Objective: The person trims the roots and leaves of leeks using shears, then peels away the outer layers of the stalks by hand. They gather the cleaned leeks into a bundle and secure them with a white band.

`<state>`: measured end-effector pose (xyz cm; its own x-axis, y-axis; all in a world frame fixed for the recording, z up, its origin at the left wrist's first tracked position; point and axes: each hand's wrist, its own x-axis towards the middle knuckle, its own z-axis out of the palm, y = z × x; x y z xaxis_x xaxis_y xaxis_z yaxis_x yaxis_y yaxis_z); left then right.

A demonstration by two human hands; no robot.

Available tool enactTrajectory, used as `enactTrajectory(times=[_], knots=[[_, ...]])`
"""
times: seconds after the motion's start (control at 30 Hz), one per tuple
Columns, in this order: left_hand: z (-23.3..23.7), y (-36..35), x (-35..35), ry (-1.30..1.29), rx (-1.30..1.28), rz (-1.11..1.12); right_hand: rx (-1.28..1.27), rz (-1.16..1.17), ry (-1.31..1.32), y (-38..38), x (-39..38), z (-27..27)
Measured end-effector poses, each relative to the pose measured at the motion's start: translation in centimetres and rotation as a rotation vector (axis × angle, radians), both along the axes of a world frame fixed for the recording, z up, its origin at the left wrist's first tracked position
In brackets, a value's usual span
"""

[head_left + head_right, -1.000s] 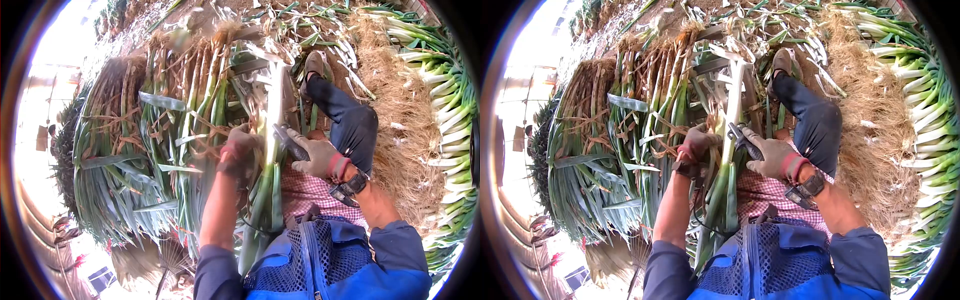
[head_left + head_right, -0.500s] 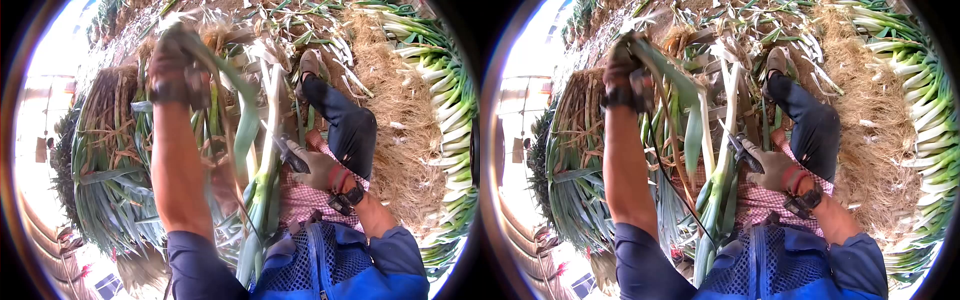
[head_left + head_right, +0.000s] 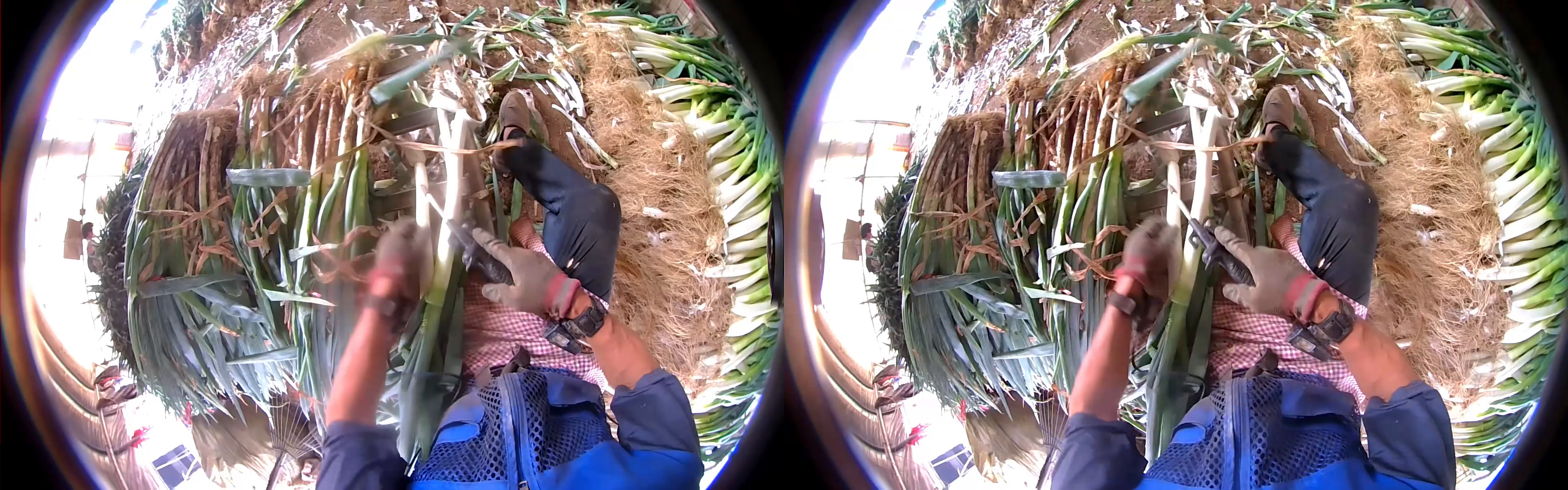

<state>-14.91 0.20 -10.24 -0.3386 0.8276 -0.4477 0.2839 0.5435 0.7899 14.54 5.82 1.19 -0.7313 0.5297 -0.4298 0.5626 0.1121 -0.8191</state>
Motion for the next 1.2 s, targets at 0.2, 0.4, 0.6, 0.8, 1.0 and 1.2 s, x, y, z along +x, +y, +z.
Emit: enactTrajectory(times=[0.2,0.4,0.6,0.8,1.0,1.2], knots=[[4.6,-5.2,3.1,0.041,0.042,-0.197,0.184,-0.018,0.085,1.4,-3.1,-0.8],[8.7,1.2,-4.0,1.107,0.277,-0.063,0.077,0.003,-0.06,3.2,-7.6,1.2],[7.7,5.3,-6.0,1.227,-0.049,-0.201,0.098,0.069,-0.023,3.9,-11.1,-1.3],[5.4,8.5,-6.5,1.303,-0.062,-0.273,0.121,-0.117,-0.035,9.6,-14.5,-0.8],[3.0,11.7,-7.2,1.367,-0.098,-0.241,0.195,-0.185,-0.086,16.5,-18.6,-3.6],[6.7,12.7,-6.3,1.103,-0.345,-0.283,0.144,-0.22,-0.081,16.3,-18.2,-3.7]])
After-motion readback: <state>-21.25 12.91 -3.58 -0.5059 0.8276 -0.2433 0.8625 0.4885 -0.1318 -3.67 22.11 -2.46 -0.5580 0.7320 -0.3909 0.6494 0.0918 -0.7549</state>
